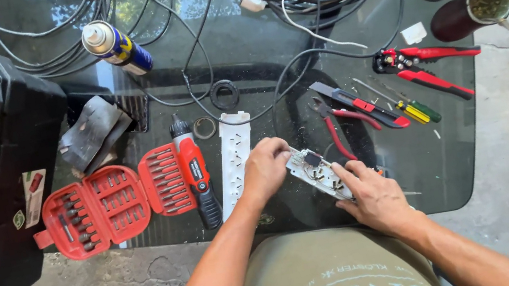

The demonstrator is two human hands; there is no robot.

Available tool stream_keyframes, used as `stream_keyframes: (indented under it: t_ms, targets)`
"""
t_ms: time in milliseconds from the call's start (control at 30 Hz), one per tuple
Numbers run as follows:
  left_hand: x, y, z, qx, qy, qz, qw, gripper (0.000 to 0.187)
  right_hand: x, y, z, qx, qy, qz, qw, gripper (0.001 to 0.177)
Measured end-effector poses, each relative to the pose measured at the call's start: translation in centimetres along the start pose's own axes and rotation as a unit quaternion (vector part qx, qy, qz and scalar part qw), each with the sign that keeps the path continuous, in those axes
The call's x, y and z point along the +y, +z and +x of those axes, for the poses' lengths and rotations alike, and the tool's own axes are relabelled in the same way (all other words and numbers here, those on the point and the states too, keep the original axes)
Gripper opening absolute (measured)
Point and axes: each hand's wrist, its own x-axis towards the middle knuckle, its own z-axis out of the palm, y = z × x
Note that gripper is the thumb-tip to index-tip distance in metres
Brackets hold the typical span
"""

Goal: The person works on a white electrical component, using pliers to cut wires and a screwdriver to tighten connections. They manipulate the internal wiring and components of the device on a glass table.

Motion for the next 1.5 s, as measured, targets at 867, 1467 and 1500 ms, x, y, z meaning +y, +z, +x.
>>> stream_keyframes:
  t_ms: [867, 1467, 1500]
  targets:
    - [1.8, 3.3, -2.0, 0.132, -0.023, -0.066, 0.989, 0.011, 13.5, -3.5, 5.6, 0.286, 0.140, 0.046, 0.947, 0.017]
    - [1.3, 3.2, -1.6, 0.138, 0.007, -0.018, 0.990, 0.010, 22.8, -8.4, 10.6, 0.102, -0.016, -0.102, 0.989, 0.107]
    - [1.1, 3.2, -1.4, 0.148, -0.002, -0.045, 0.988, 0.009, 22.7, -8.9, 11.1, 0.051, 0.031, -0.138, 0.989, 0.107]
